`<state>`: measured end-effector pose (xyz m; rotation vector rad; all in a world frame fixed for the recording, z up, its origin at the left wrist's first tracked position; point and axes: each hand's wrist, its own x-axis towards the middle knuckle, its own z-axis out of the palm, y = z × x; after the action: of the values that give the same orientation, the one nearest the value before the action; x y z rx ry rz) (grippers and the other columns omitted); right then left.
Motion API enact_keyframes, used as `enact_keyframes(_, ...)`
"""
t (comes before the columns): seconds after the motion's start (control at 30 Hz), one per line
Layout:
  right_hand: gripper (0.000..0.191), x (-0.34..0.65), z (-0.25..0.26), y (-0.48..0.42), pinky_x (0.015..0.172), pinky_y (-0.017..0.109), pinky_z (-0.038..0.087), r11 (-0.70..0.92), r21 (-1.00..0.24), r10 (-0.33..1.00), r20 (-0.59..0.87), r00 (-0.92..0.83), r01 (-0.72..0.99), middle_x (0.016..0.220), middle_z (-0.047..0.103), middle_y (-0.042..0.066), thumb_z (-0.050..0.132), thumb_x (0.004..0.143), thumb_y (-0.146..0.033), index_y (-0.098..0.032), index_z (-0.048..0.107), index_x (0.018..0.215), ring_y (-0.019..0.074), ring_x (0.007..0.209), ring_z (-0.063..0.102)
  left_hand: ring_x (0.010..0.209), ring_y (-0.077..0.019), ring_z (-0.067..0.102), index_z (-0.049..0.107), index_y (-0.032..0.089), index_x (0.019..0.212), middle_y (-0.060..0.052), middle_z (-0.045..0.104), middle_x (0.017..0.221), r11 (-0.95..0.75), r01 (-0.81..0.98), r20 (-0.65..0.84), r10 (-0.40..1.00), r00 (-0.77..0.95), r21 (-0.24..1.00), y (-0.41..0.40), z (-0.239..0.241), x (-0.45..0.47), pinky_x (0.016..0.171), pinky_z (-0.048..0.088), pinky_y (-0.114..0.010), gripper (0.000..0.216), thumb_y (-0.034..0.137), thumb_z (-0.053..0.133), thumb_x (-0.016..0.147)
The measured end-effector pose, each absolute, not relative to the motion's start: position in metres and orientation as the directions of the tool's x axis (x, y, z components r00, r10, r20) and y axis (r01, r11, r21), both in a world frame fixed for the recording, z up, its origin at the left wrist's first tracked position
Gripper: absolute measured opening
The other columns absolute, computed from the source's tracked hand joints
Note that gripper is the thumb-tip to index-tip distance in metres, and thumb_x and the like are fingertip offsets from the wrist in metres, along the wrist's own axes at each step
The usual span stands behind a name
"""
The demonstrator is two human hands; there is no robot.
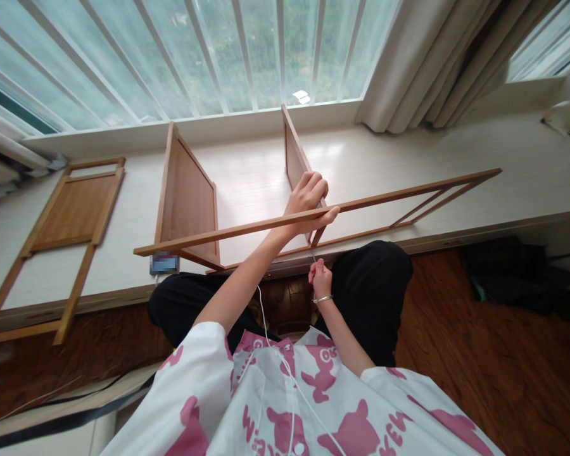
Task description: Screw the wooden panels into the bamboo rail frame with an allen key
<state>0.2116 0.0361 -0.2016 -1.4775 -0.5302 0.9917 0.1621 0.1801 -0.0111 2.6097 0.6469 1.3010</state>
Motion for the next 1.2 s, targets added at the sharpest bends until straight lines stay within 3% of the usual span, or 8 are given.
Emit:
enact_keyframes(0.13, 0.048, 0.208, -0.195, 0.038, 0.033, 0.020, 0.017, -0.168, -0.914, 0.791, -0.349, 0.503, -0.370, 0.037, 0.030, -0.008, 0.030, 0.080, -0.062, -0.020, 0.038, 0.057, 0.0053, 0.031, 0.024, 0.092, -0.0241, 0.045, 0.045, 0.020, 0.075, -0.006, 0.045, 0.080, -0.895, 0.308, 0.725, 0.443, 0.528, 0.323, 0.179, -0.010, 0.162, 0.077, 0.038, -0.041, 0.044, 0.064, 0.041, 0.072)
enact_keyframes(0.33, 0.045, 0.212, -0.184, 0.041, 0.031, 0.019, 0.012, -0.223, -0.759, 0.848, -0.461, 0.262, -0.611, 0.038, 0.021, -0.010, 0.026, 0.084, -0.058, -0.022, 0.030, 0.056, 0.0060, 0.032, 0.013, 0.092, -0.0243, 0.045, 0.045, 0.020, 0.074, -0.006, 0.046, 0.079, -0.895, 0.301, 0.728, 0.443, 0.522, 0.329, 0.178, -0.009, 0.162, 0.077, 0.038, -0.041, 0.043, 0.063, 0.041, 0.072)
enact_keyframes(0.57, 0.042, 0.222, -0.176, 0.042, 0.031, 0.019, 0.014, -0.277, -0.680, 0.880, -0.463, 0.105, -0.679, 0.037, 0.016, -0.009, 0.024, 0.088, -0.048, -0.023, 0.025, 0.054, 0.0074, 0.033, 0.012, 0.092, -0.0244, 0.045, 0.046, 0.020, 0.076, -0.006, 0.046, 0.080, -0.898, 0.297, 0.731, 0.437, 0.524, 0.323, 0.179, -0.010, 0.161, 0.076, 0.038, -0.041, 0.044, 0.064, 0.041, 0.072)
enact_keyframes(0.87, 0.046, 0.211, -0.189, 0.037, 0.032, 0.020, 0.014, -0.231, -0.878, 0.836, -0.399, 0.376, -0.418, 0.038, 0.033, -0.008, 0.042, 0.074, -0.063, -0.019, 0.042, 0.061, 0.0043, 0.032, 0.022, 0.091, -0.0242, 0.045, 0.046, 0.020, 0.076, -0.006, 0.046, 0.081, -0.897, 0.308, 0.726, 0.439, 0.529, 0.318, 0.179, -0.011, 0.162, 0.076, 0.038, -0.041, 0.044, 0.064, 0.041, 0.071)
enact_keyframes(1.1, 0.039, 0.206, -0.189, 0.040, 0.032, 0.019, 0.013, -0.179, -0.841, 0.837, -0.403, 0.370, -0.511, 0.042, 0.032, -0.008, 0.040, 0.077, -0.057, -0.020, 0.044, 0.066, 0.0051, 0.033, 0.022, 0.092, -0.0243, 0.045, 0.047, 0.021, 0.077, -0.006, 0.046, 0.080, -0.897, 0.307, 0.725, 0.440, 0.530, 0.319, 0.179, -0.010, 0.162, 0.076, 0.038, -0.041, 0.044, 0.064, 0.041, 0.072)
enact_keyframes(1.2, 0.037, 0.205, -0.192, 0.041, 0.033, 0.019, 0.013, -0.137, -0.881, 0.824, -0.355, 0.441, -0.452, 0.043, 0.032, -0.008, 0.039, 0.078, -0.055, -0.020, 0.044, 0.067, 0.0054, 0.034, 0.023, 0.093, -0.0244, 0.045, 0.047, 0.020, 0.077, -0.006, 0.046, 0.081, -0.895, 0.307, 0.725, 0.442, 0.529, 0.323, 0.179, -0.010, 0.162, 0.076, 0.038, -0.041, 0.044, 0.063, 0.040, 0.072)
